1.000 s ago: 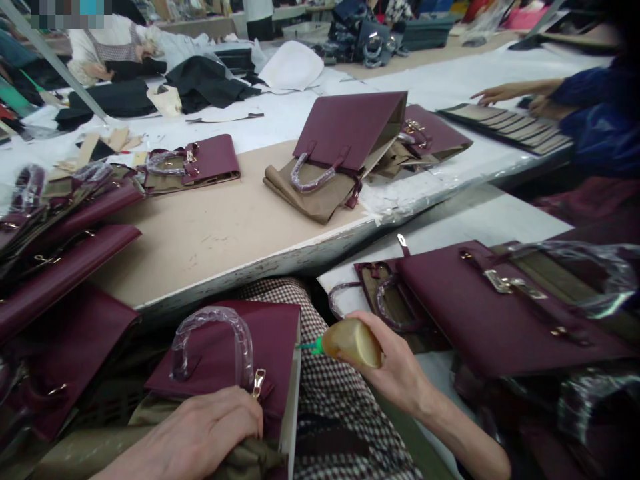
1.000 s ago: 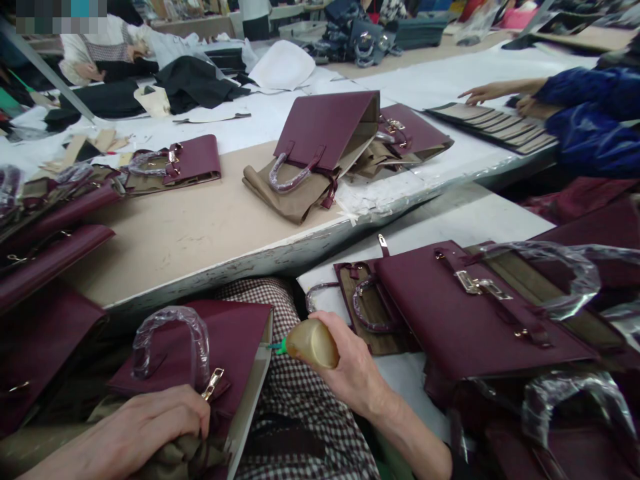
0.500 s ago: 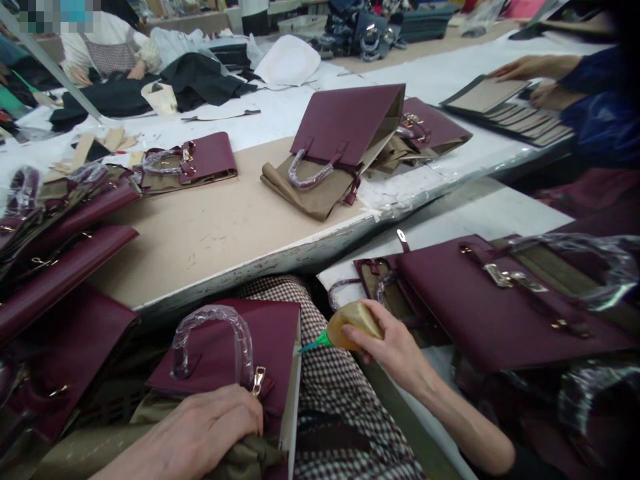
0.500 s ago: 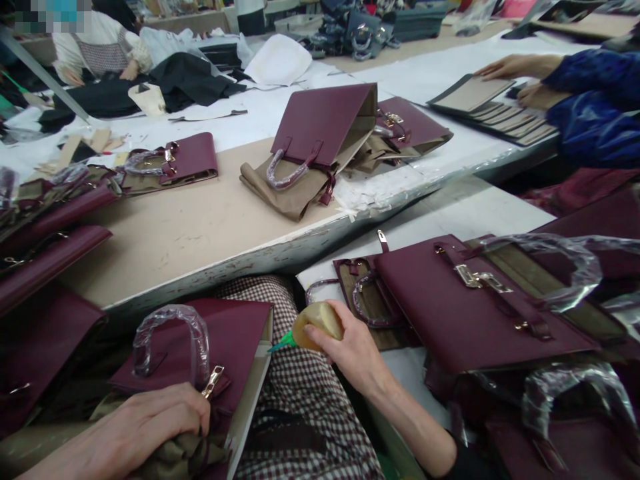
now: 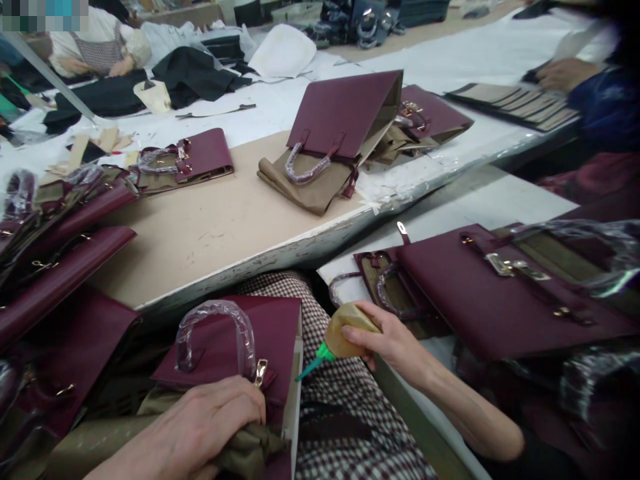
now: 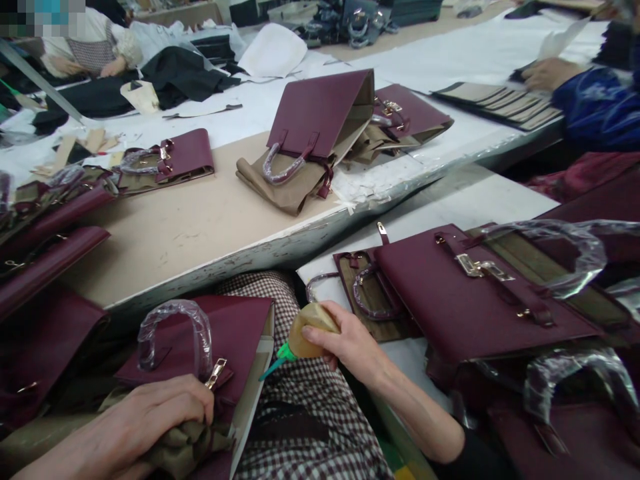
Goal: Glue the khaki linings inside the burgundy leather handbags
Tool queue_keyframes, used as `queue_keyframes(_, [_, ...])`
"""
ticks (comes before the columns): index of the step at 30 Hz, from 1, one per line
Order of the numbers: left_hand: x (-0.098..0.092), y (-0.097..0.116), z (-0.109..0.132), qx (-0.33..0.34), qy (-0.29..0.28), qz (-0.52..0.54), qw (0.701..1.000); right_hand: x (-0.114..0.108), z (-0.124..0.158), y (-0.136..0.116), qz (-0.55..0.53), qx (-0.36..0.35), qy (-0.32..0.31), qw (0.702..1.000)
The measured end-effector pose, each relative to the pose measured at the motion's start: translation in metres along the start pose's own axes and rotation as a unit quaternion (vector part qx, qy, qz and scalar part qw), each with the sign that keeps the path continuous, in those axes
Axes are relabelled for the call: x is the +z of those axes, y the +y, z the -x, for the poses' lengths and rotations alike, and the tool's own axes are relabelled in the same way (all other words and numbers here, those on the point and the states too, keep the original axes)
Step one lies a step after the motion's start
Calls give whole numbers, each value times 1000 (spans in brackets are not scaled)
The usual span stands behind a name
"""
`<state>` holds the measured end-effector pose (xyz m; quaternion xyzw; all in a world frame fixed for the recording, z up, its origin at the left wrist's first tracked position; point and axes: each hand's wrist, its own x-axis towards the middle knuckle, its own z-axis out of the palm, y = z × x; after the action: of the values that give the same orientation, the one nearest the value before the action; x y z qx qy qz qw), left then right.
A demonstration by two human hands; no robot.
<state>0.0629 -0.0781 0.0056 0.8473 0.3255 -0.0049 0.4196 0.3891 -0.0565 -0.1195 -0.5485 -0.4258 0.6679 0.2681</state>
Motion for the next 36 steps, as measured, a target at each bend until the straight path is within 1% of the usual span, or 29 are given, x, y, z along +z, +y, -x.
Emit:
queue_keyframes(4, [0, -2, 1, -24, -8, 21, 999, 2, 8, -1, -35, 5, -26, 999])
queue_keyframes(8, [6, -8, 5, -64, -38, 72, 995, 6, 19, -2, -68, 9, -49, 996])
queue_keyframes(12, [10, -11, 9, -66, -30, 101, 992, 9, 32, -4, -108, 14, -59, 992])
queue_keyframes(17, [10, -10, 10, -63, -25, 96, 993, 16, 49, -4, -158, 20, -60, 985])
queue_keyframes(21, [10, -10, 11, -81, -34, 92, 992, 24, 63, -1, -189, 27, -67, 979])
queue_keyframes(23, [10, -9, 12, -83, -29, 94, 992, 26, 67, 2, -192, 28, -68, 979])
queue_keyframes(26, [8, -6, 11, -68, -23, 82, 994, 25, 66, 2, -161, 26, -41, 986])
queue_keyframes(30, [7, -4, 9, -50, -22, 57, 997, 19, 59, -4, -58, 22, 34, 997])
queue_keyframes(33, [8, -6, 10, -54, -20, 51, 997, 16, 57, -10, 12, 3, 79, 997])
queue_keyframes(34, [8, -7, 10, -55, -20, 56, 997, 16, 58, -10, 17, -1, 81, 997])
queue_keyframes(36, [10, -8, 10, -58, -26, 69, 996, 17, 61, -10, -8, 4, 61, 998])
